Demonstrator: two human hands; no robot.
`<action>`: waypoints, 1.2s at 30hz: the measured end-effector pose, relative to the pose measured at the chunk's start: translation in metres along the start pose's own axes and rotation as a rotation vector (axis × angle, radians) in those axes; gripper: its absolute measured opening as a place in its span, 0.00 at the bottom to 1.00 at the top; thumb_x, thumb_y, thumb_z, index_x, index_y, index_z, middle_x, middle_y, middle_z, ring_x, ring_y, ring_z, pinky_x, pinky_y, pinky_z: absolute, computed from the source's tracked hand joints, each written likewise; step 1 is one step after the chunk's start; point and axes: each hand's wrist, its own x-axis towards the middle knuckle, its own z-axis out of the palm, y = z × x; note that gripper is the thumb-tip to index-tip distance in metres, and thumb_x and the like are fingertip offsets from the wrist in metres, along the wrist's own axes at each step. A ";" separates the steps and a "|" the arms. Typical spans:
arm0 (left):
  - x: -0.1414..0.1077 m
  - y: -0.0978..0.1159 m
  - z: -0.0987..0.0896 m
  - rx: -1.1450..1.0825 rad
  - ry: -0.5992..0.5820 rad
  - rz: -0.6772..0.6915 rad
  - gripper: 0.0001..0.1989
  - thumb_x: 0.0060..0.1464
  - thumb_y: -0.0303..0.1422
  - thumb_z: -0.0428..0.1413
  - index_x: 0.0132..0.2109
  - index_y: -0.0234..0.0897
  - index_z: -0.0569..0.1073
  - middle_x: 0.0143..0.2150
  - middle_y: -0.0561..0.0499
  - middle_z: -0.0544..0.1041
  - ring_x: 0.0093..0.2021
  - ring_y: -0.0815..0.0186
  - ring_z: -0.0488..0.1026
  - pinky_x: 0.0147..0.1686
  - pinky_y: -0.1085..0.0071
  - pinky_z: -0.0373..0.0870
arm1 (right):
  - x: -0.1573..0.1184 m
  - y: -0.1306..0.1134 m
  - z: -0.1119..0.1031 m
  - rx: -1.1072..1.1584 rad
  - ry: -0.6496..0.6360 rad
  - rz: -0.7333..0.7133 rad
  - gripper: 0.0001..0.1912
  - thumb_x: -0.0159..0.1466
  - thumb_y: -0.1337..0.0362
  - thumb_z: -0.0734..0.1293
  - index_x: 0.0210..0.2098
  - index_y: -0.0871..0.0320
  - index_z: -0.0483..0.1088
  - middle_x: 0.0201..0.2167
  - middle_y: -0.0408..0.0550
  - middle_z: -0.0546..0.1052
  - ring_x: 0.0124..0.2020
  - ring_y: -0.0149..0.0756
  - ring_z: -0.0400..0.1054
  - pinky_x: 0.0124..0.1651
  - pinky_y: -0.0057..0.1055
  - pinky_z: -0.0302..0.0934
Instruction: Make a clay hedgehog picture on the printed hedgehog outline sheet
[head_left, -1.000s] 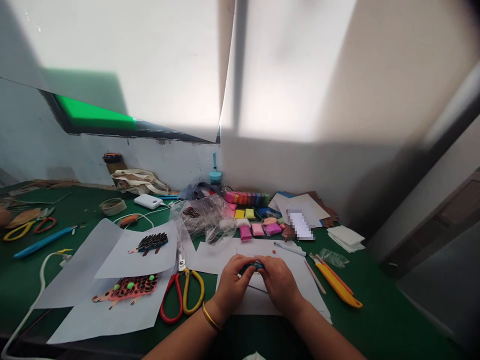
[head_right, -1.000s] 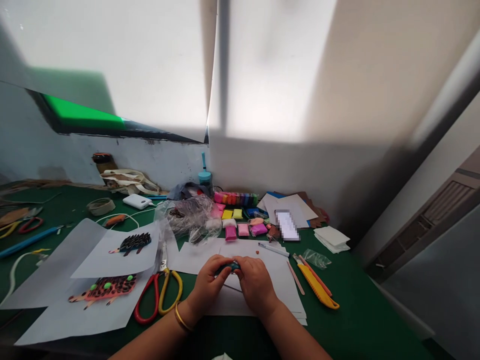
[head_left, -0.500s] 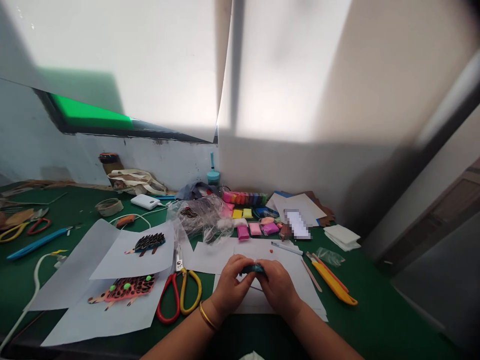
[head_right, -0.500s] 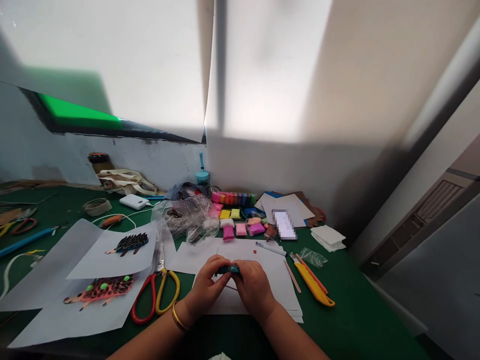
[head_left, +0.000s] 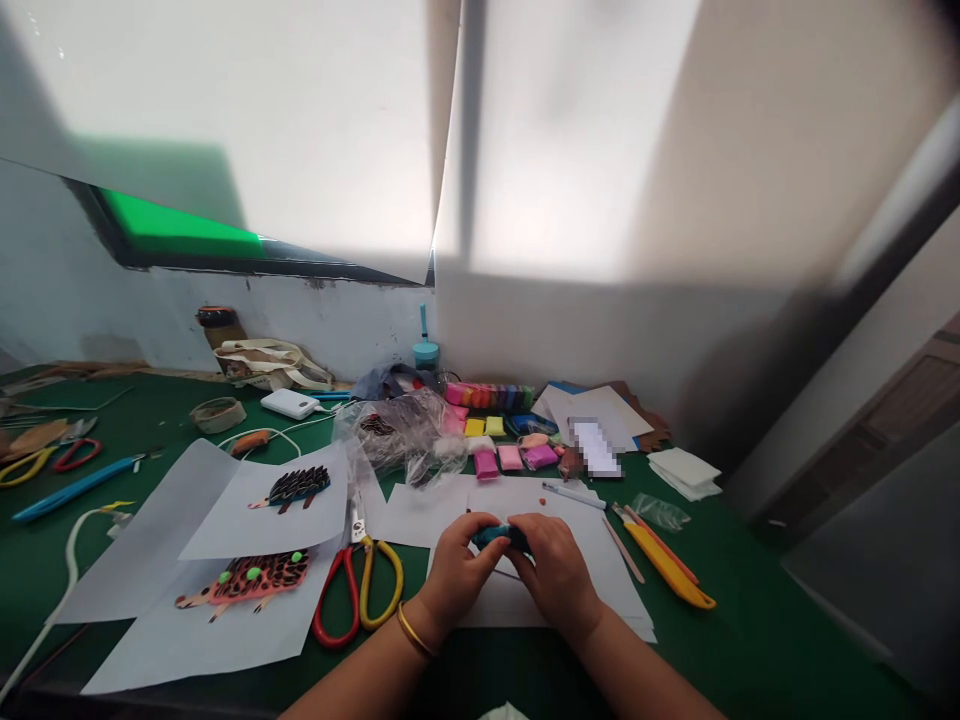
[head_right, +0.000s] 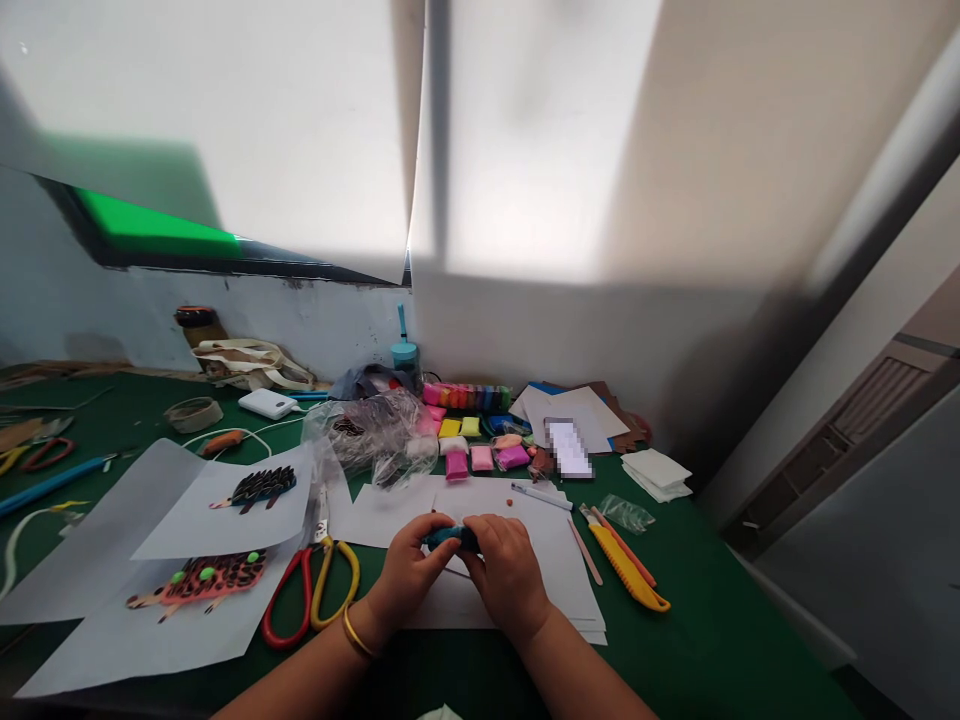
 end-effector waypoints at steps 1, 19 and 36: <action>0.000 0.001 0.000 -0.002 -0.007 0.002 0.11 0.55 0.40 0.60 0.41 0.39 0.76 0.39 0.49 0.78 0.41 0.60 0.74 0.44 0.65 0.71 | 0.001 -0.001 -0.002 0.004 -0.006 0.001 0.10 0.68 0.62 0.62 0.49 0.55 0.67 0.41 0.52 0.78 0.42 0.43 0.72 0.46 0.42 0.62; -0.002 0.010 -0.001 0.129 -0.069 0.057 0.08 0.58 0.35 0.56 0.45 0.41 0.75 0.41 0.48 0.77 0.42 0.60 0.73 0.44 0.64 0.70 | 0.001 0.001 -0.002 0.023 -0.059 0.022 0.07 0.68 0.60 0.62 0.42 0.55 0.70 0.36 0.49 0.76 0.38 0.41 0.69 0.44 0.38 0.58; -0.006 0.005 0.001 0.151 -0.031 0.217 0.14 0.62 0.32 0.54 0.54 0.44 0.74 0.45 0.47 0.75 0.46 0.61 0.72 0.48 0.62 0.70 | -0.001 0.002 0.001 0.080 0.001 0.015 0.09 0.69 0.66 0.59 0.43 0.56 0.71 0.37 0.49 0.78 0.39 0.40 0.70 0.45 0.37 0.59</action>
